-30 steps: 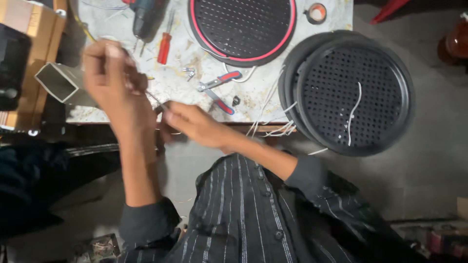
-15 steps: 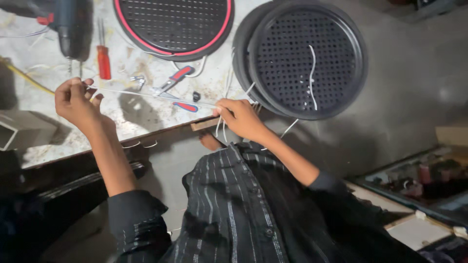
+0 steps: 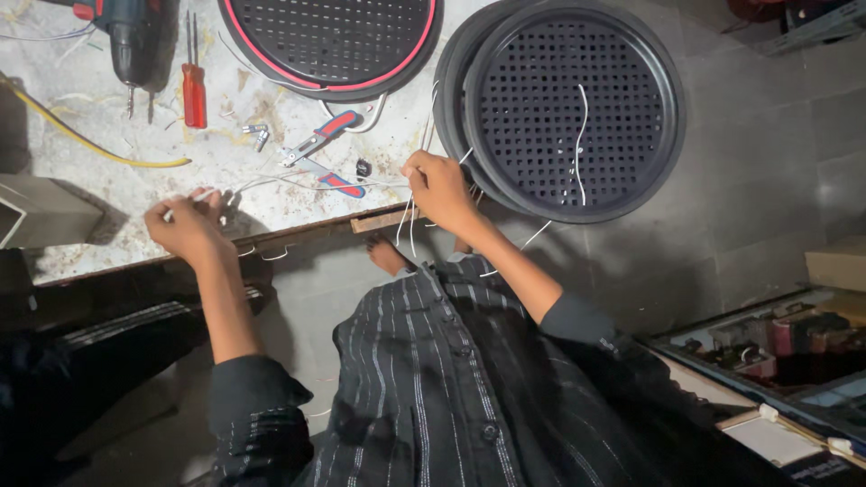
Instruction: The person strips the insulation from white wires using a utility knife, cuts them to length, and twists the exposed ends. The person works at a table with other tools and materials nearby.
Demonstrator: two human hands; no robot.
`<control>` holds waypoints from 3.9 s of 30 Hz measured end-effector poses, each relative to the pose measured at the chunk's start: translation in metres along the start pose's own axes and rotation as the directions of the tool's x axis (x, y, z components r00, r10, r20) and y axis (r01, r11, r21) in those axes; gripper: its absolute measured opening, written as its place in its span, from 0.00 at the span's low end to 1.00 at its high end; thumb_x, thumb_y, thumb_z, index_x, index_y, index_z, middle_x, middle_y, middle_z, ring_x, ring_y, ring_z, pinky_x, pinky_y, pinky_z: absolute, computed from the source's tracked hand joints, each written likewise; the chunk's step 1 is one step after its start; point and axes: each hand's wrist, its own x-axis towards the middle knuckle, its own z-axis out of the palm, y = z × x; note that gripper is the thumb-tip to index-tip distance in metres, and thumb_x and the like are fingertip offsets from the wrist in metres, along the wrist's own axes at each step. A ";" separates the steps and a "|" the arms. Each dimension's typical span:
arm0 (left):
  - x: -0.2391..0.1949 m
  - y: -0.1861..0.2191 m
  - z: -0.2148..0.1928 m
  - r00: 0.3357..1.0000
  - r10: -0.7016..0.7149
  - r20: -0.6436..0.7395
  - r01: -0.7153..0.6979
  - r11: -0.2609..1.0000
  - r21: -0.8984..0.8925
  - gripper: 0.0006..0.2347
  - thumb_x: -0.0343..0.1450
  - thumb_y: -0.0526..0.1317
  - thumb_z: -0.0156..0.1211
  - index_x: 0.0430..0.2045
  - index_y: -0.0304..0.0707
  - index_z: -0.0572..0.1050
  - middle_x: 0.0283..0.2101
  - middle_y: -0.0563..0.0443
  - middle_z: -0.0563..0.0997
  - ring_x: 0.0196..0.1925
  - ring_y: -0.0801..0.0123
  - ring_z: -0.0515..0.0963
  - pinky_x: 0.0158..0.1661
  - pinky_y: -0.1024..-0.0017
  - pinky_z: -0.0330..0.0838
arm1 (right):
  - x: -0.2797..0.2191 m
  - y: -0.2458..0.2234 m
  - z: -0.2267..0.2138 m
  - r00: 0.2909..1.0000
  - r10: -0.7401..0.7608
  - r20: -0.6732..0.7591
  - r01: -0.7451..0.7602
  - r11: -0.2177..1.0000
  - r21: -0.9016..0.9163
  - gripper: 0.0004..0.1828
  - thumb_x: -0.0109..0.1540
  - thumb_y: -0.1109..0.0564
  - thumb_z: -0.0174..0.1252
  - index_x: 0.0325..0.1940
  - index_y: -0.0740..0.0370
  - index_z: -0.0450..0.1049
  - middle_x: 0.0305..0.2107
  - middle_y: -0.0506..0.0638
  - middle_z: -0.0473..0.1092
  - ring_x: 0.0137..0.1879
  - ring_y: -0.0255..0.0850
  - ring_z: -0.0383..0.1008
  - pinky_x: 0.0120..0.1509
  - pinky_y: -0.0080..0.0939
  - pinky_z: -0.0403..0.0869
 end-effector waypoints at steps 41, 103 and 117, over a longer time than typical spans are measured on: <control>-0.108 -0.017 0.101 0.697 0.356 0.623 -0.716 0.302 0.629 0.07 0.71 0.34 0.63 0.40 0.33 0.74 0.44 0.39 0.75 0.50 0.47 0.72 0.50 0.53 0.67 | 0.012 0.109 -0.184 0.907 0.135 -0.398 -0.360 0.740 -0.568 0.01 0.59 0.64 0.62 0.33 0.63 0.79 0.28 0.61 0.76 0.38 0.58 0.80 0.49 0.54 0.76; -0.355 0.085 0.321 -0.293 0.456 0.840 -0.682 0.516 -0.518 0.21 0.71 0.30 0.67 0.59 0.27 0.73 0.67 0.42 0.73 0.69 0.52 0.74 0.67 0.63 0.73 | -0.061 0.040 -0.257 0.957 -0.162 0.239 -0.274 -0.254 0.928 0.29 0.74 0.49 0.53 0.79 0.32 0.57 0.59 0.42 0.69 0.31 0.32 0.63 0.33 0.30 0.61; -0.391 -0.020 0.327 0.646 0.185 0.741 -0.712 0.496 0.497 0.04 0.73 0.27 0.60 0.38 0.27 0.77 0.38 0.39 0.79 0.35 0.51 0.80 0.37 0.62 0.73 | -0.027 0.131 -0.381 0.963 0.044 0.267 -0.260 -0.134 0.956 0.30 0.74 0.45 0.50 0.78 0.35 0.49 0.53 0.52 0.63 0.67 0.48 0.63 0.75 0.77 0.60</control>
